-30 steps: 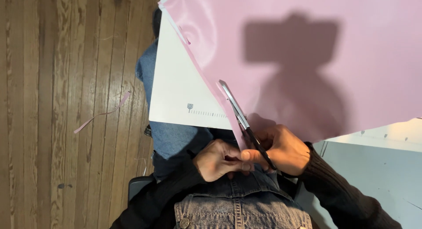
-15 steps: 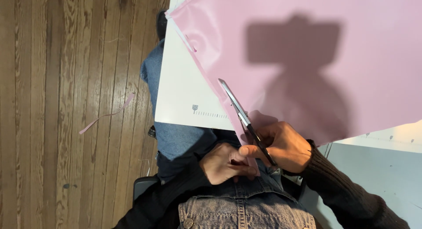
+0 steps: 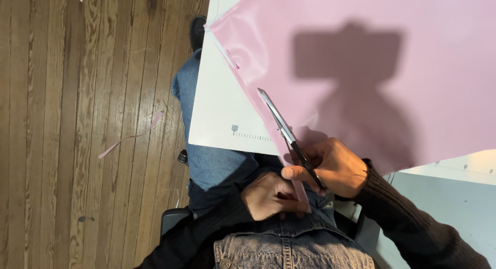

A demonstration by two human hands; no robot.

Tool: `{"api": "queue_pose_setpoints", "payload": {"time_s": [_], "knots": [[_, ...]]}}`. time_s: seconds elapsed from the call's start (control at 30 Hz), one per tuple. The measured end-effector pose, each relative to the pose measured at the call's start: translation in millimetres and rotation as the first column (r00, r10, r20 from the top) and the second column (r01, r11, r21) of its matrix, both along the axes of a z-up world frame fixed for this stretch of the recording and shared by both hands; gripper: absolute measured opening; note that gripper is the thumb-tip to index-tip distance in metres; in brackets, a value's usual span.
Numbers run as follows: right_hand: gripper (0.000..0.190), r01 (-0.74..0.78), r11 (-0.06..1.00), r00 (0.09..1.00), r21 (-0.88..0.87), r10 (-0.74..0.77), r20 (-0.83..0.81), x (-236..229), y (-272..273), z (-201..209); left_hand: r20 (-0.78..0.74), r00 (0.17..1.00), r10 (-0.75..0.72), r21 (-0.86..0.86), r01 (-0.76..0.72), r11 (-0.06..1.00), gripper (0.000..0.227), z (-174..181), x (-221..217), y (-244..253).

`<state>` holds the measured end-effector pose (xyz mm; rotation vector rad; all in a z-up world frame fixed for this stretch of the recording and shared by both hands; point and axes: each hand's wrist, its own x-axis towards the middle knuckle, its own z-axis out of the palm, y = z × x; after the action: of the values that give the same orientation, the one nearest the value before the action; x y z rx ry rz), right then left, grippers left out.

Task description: The person cuts a strip off the edge of a pink fabric panel with scissors, then turns a pink fabric bag right-side out, aligns its white inner lining, and folds and smooths the top edge while fitting a white printed panel into the bag opening.

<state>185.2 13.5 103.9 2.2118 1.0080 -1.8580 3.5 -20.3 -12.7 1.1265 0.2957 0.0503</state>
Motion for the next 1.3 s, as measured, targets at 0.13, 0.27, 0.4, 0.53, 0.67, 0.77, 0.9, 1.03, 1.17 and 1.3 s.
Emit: {"api": "queue_pose_setpoints", "payload": {"time_s": [0.13, 0.27, 0.4, 0.53, 0.67, 0.77, 0.9, 1.03, 1.17, 1.3], "knots": [[0.045, -0.013, 0.998, 0.998, 0.054, 0.016, -0.053, -7, 12, 6, 0.059, 0.998, 0.018, 0.001, -0.018, 1.0, 0.01, -2, -1, -2], [0.048, 0.024, 0.997, 1.0, -0.074, -0.024, -0.004, -10, 19, 10, 0.029, 0.999, 0.024, -0.066, -0.022, 0.998, 0.011, -2, 1, -3], [0.053, 0.001, 0.997, 0.999, -0.077, 0.003, 0.043, -9, 16, 4, 0.068, 0.996, 0.057, -0.062, -0.053, 0.997, 0.013, -5, 0, -6], [0.05, -0.055, 0.998, 0.997, -0.005, 0.055, 0.062, -6, 20, 0, 0.001, 1.0, 0.005, -0.162, -0.005, 0.987, 0.014, -4, -1, -8], [0.062, -0.138, 0.99, 0.987, -0.03, 0.14, 0.081, -10, 28, 4, -0.046, 0.998, -0.038, -0.27, 0.025, 0.963, 0.015, 0, -1, -6], [0.062, -0.164, 0.986, 0.98, -0.024, 0.166, 0.112, -11, 29, 2, -0.03, 0.999, -0.027, -0.25, 0.019, 0.968, 0.014, -1, -1, -6], [0.06, -0.153, 0.988, 0.986, 0.012, 0.152, 0.07, -10, 35, 4, -0.096, 0.994, -0.058, -0.24, 0.033, 0.97, 0.014, 5, 0, -5], [0.053, -0.155, 0.988, 0.986, 0.02, 0.153, 0.063, -16, 43, 9, -0.051, 0.998, -0.041, -0.278, 0.025, 0.96, 0.015, 0, -1, -10], [0.057, -0.181, 0.981, 0.981, 0.069, 0.175, 0.078, -13, 42, 4, 0.01, 1.0, 0.0, -0.272, 0.003, 0.962, 0.015, -3, -1, -12], [0.054, -0.172, 0.98, 0.984, 0.101, 0.167, 0.053, -17, 47, 6, -0.063, 0.996, -0.062, -0.266, 0.043, 0.963, 0.016, 5, -2, -6]]}}
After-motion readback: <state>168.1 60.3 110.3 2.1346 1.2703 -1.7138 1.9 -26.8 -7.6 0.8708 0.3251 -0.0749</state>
